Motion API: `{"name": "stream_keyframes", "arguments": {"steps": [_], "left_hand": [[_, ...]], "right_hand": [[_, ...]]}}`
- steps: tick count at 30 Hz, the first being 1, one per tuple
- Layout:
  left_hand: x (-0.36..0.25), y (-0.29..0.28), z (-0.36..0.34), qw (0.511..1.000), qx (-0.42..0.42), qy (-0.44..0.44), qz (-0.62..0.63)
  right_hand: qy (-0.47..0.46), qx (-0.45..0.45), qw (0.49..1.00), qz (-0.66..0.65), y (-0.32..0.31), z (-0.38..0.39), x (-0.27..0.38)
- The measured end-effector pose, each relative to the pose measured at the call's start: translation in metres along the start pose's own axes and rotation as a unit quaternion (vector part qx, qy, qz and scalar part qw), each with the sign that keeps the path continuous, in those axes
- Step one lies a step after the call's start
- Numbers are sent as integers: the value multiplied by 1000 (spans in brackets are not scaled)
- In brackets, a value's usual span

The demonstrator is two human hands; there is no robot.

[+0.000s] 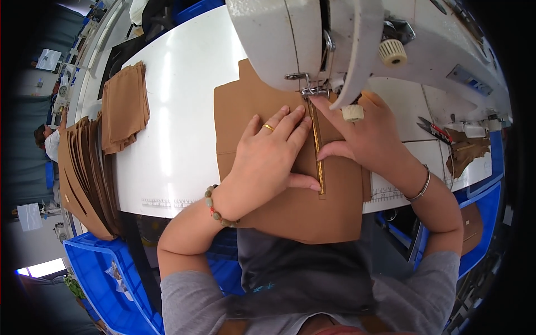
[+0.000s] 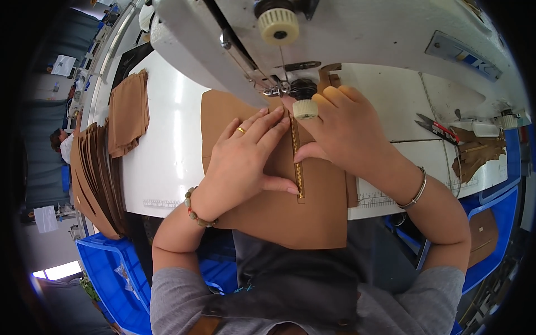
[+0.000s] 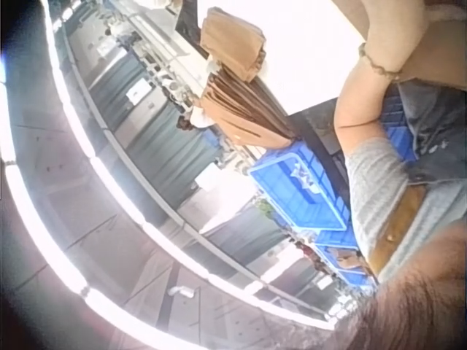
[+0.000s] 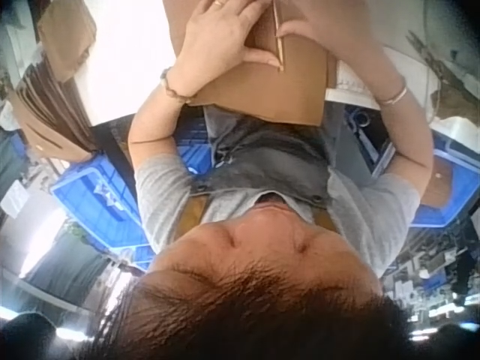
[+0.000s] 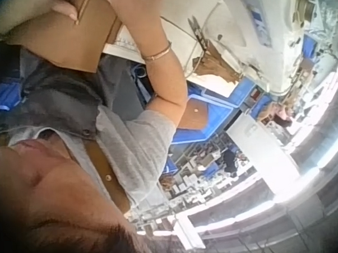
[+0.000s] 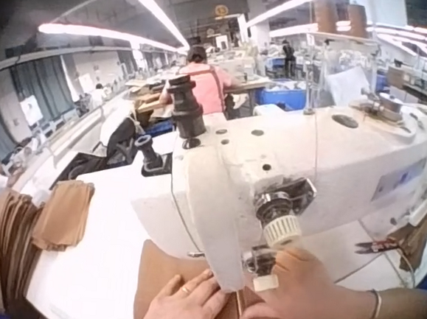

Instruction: Sewing pieces of leather together and attaching a zipper using an industrial sewing machine.

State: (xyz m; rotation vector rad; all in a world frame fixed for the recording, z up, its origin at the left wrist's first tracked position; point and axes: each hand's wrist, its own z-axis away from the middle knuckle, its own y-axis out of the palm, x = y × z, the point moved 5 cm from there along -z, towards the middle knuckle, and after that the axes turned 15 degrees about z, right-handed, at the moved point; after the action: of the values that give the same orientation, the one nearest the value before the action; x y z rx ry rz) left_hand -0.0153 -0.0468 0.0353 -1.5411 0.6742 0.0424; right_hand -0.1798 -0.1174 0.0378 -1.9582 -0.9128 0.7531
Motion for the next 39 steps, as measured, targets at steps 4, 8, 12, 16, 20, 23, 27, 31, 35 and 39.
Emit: {"name": "stream_keyframes", "arguments": {"steps": [4,8,12,16,20,23,27,31,35,39], "left_hand": [[-1,0,1,1000,-5,4,1],[-8,2,8,1000,-23,7,-10],[-17,4,19,998,-46,31,2],[-12,3,17,998,-55,28,5],[-2,2,5,998,-60,31,2],[6,0,-2,997,-68,36,2],[15,-4,-12,995,-91,47,14],[22,-6,-20,993,-96,53,31],[21,-6,-20,993,-104,50,24],[21,-6,-19,991,-116,56,29]], "right_hand": [[17,74,997,-15,7,-1,-2],[-33,44,997,-44,1,4,4],[-79,39,988,-125,-8,14,10],[-73,39,991,-109,-8,15,12],[-54,51,993,-91,-3,12,11],[-43,63,993,-90,4,10,9],[-29,33,996,-76,13,9,6],[-1,43,996,-82,21,8,1],[-12,19,995,-102,17,7,-2],[-19,36,993,-115,16,7,-3]]}}
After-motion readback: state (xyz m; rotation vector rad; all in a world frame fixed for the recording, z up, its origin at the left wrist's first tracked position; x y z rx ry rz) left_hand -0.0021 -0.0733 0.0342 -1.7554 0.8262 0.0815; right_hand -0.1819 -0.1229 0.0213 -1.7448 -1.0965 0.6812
